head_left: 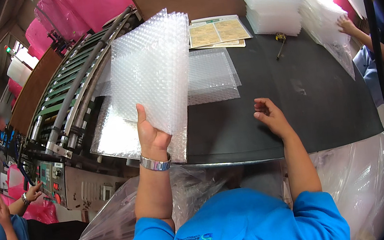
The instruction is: The person stacks sheets of bubble wrap on a table, aligning them and occasionally separating them. They handle the bubble wrap by hand, moving sheets from one side of the table to another and organizing them into neat piles.
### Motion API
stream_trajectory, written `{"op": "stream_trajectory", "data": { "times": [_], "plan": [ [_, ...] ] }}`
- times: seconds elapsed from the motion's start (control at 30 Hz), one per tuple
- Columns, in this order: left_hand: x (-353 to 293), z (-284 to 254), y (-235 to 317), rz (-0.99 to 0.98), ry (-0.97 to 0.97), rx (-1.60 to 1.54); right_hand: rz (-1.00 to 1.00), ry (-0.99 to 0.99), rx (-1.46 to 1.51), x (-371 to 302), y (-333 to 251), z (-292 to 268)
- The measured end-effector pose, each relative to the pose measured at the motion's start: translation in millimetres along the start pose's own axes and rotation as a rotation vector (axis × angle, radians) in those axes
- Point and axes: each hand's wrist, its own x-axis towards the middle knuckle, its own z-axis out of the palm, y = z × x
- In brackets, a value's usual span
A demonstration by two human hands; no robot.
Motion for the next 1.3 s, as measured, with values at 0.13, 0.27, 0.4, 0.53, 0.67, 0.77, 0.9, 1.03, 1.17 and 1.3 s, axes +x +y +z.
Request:
{"op": "stream_trajectory", "data": {
  "times": [0.13,0.27,0.4,0.53,0.67,0.77,0.9,1.03,1.17,1.3],
  "plan": [
    [-2,2,-23,-0.061,-0.009,0.063,0.001,-0.05,0.267,-9,0,-3],
    [-39,-14,-87,-0.036,0.028,0.279,-0.03,-0.191,0.725,-49,-19,39],
    [-71,-43,-149,-0.175,0.111,0.4,0.084,0.235,0.894,-84,-33,64],
    [-81,-48,-163,-0.336,-0.127,0.527,0.105,0.364,0.901,-103,-17,34],
    [-86,-47,-165,-0.366,-0.419,0.586,0.001,0.489,0.832,-123,-43,-30],
    [-85,-51,-163,-0.52,-0.482,0.682,-0.234,0.716,0.55,-168,-51,-116],
    [-91,-74,-164,-0.706,-0.474,0.777,-0.619,0.769,0.705,-290,-45,-244],
    [-88,-79,-167,-0.747,-0.478,0.829,-0.655,1.445,0.571,-387,-22,-253],
    [-83,-88,-169,-0.82,-0.462,0.824,-0.057,2.371,0.703,-470,73,-222],
    [-73,-105,-171,-0.964,-0.435,0.689,0.314,2.391,0.625,-482,85,-232]
  ]
}}
